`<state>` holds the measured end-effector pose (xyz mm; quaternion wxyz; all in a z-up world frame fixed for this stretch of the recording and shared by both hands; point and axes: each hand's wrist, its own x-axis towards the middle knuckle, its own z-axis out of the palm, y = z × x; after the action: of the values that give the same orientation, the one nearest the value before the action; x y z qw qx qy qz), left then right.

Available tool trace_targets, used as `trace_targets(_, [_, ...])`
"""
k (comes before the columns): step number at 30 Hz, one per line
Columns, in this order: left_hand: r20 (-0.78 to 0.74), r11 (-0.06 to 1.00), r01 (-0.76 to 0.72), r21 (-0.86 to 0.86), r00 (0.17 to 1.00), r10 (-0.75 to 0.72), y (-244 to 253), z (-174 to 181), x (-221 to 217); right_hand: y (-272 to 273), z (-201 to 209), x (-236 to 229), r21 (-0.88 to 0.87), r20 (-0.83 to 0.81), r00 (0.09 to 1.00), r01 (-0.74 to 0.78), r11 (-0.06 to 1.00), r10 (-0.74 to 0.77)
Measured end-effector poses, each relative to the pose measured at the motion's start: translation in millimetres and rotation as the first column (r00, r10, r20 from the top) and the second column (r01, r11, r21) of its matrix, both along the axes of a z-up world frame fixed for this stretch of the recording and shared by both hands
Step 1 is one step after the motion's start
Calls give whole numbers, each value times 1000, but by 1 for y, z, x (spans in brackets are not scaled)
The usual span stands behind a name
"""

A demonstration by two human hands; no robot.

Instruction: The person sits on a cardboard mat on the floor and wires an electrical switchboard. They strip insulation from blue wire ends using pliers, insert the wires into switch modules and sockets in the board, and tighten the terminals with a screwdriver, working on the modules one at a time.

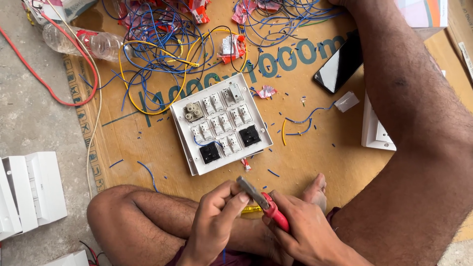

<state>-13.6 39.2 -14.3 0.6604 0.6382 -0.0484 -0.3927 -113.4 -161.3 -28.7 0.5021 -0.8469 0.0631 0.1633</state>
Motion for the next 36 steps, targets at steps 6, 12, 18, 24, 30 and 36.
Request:
trace_targets(6, [-482, 947, -73, -314, 871, -93, 14, 2, -6, -16, 13, 15, -265, 321, 934, -72, 961, 158])
trace_targets(12, [-473, 804, 88, -588, 769, -430, 38, -12, -24, -22, 30, 32, -373, 609, 740, -50, 926, 286])
trace_targets(18, [-451, 894, -95, -438, 883, -128, 17, -3, -29, -11, 17, 17, -301, 422, 879, -93, 949, 220])
trace_targets(24, [745, 922, -127, 366, 634, -208, -3, 12, -15, -6, 16, 10, -86, -53, 987, -155, 984, 151])
trace_targets(30, [811, 807, -87, 585, 92, -578, -1, 22, -3, -4, 18, 6, 184, -332, 936, -54, 981, 113])
trace_targets(36, [710, 883, -53, 466, 617, -338, -8, 14, -9, -4, 5, 0, 68, -215, 971, -90, 994, 102])
